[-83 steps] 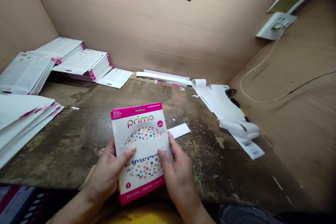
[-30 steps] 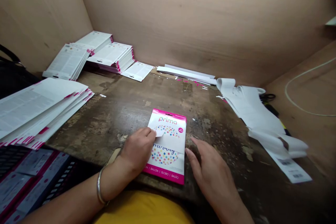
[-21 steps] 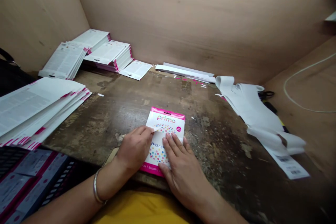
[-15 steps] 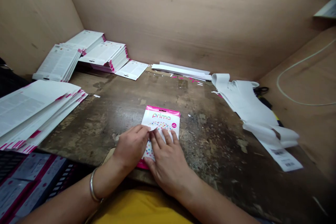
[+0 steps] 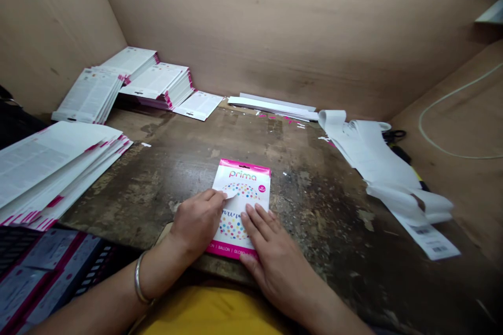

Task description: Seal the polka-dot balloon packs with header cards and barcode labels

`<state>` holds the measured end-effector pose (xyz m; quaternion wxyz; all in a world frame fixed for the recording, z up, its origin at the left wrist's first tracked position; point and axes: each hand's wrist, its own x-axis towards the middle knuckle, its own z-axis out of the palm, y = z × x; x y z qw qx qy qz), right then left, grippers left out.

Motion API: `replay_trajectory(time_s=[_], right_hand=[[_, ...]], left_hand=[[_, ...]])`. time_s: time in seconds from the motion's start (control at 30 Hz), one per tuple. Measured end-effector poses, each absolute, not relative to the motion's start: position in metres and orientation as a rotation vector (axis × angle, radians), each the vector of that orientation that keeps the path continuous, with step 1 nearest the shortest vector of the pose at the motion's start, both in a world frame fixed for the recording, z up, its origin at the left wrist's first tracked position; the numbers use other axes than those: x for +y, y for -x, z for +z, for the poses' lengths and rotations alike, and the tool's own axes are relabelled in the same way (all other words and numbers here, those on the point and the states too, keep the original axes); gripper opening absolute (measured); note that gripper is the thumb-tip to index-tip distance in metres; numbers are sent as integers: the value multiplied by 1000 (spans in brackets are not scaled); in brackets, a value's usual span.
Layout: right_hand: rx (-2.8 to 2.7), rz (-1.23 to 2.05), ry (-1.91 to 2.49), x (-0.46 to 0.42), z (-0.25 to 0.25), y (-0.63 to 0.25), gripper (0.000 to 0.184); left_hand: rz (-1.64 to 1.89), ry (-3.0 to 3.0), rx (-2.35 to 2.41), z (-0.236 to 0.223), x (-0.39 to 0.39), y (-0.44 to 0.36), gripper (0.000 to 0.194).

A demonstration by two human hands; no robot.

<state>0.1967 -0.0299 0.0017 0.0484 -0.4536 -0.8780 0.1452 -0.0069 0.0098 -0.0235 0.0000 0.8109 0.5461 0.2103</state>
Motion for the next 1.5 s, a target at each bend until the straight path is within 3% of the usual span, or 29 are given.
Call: replay_trajectory(time_s=[0.7,0.77,0.87,0.97,1.1,1.23,1.5], right_hand=[[-2652,565,1309,-16,-2,-167,66],[-2661,557,1306,-16,-2,-168,64],[-2669,533,1310,-17,-3,-168,62],[-2672,518,1313,-16,-4,-168,62],[-2721,501,1321,-16,-4,-167,64],[-2749,470,1330,-17,-3,-166,66],[-2716,460,1287,-15,-4,-167,65]], left_hand=[[748,-2333,1528,-12,-3,1,16],[849,-2296,1543,-7,1,9,30],[971,-2252,1691,-3,5,26,67],[934,-1937,1822,-9,6,43,80],[984,-1475,1819,-18,4,50,70],[863,-1604,1855,-15,4,47,18],[1027,-2328,1583,-24,3,29,16]])
